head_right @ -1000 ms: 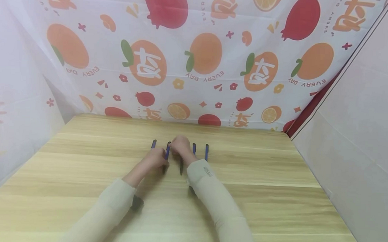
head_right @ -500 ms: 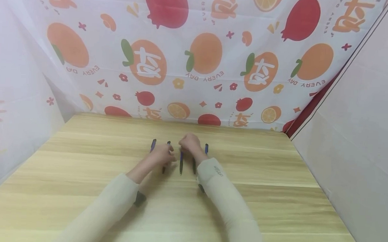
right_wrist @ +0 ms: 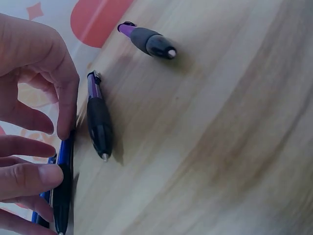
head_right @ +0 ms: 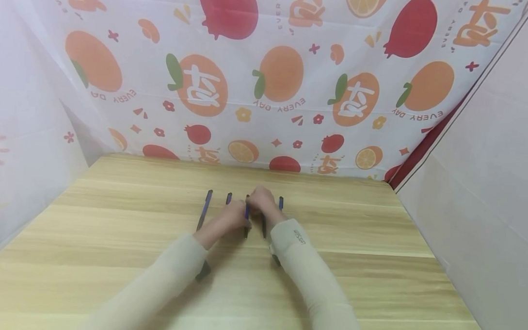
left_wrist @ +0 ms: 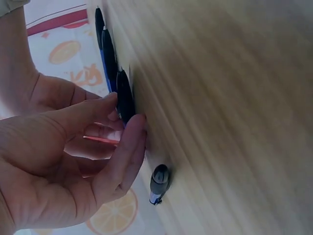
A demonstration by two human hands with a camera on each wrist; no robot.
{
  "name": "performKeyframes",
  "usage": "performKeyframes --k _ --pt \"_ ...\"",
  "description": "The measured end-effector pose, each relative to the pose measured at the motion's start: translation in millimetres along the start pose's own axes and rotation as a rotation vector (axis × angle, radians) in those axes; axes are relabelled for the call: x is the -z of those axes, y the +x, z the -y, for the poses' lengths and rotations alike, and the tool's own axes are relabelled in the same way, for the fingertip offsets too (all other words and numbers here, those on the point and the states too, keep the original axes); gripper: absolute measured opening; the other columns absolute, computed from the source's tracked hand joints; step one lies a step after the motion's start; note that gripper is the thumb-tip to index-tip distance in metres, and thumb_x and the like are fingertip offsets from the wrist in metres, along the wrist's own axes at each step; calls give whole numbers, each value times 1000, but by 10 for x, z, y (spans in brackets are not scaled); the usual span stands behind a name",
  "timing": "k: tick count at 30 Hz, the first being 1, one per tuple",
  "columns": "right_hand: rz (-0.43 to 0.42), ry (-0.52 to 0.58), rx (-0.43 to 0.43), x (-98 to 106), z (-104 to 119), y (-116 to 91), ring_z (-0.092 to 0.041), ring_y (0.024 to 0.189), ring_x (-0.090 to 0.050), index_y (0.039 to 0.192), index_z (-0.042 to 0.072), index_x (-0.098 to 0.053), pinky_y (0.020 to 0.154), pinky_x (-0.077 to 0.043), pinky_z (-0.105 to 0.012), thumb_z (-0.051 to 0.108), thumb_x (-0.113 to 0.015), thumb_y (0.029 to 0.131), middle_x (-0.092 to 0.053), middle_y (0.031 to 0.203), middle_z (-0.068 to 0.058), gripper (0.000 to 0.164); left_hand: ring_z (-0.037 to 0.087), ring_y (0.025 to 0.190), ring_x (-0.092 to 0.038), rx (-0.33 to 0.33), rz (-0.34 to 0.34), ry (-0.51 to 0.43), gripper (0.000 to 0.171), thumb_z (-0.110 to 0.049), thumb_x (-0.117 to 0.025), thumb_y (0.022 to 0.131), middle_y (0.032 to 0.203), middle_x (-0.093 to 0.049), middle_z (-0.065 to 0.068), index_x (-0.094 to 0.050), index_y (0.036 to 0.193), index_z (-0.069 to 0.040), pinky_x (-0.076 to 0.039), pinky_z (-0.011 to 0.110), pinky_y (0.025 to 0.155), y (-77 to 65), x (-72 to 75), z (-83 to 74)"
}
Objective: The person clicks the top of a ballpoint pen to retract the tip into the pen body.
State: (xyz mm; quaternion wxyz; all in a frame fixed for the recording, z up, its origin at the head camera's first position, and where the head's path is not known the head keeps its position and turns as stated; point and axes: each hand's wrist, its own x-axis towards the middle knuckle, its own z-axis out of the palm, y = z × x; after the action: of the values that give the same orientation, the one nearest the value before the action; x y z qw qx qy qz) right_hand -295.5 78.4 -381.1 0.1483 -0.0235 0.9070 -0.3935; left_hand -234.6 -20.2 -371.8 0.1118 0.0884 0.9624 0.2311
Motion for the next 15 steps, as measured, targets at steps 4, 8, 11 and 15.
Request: performKeyframes --k 4,8,11,15 --pt "-11 -45 1 -18 -7 4 -23 61 -64 69 1 -64 54 -54 -29 5 -59 85 -61 63 -7 18 25 91 -51 8 -8 19 40 -10 -76 75 107 -58 15 -60 108 6 -45 35 82 17 -32 -35" --pt "-37 -138 10 -41 -13 13 -15 50 -54 56 8 -51 48 -48 -24 8 -60 84 -49 52 0 30 26 91 -50 44 -6 6 39 -8 -76 74 108 -56 18 -60 107 5 -47 37 76 39 -77 -57" --pt "-47 -190 17 -54 -14 16 -11 46 -44 52 11 -44 45 -41 -22 10 -60 84 -41 49 2 36 28 97 -49 57 -13 17 40 -7 -74 76 111 -55 19 -59 111 4 -46 38 80 59 -108 -56" --pt "-46 -183 15 -57 -21 22 -12 46 -46 50 11 -44 44 -42 -21 9 -59 85 -41 47 1 38 29 102 -48 61 -21 -12 44 -7 -73 77 114 -55 18 -58 116 4 -44 37 82 76 -127 -40"
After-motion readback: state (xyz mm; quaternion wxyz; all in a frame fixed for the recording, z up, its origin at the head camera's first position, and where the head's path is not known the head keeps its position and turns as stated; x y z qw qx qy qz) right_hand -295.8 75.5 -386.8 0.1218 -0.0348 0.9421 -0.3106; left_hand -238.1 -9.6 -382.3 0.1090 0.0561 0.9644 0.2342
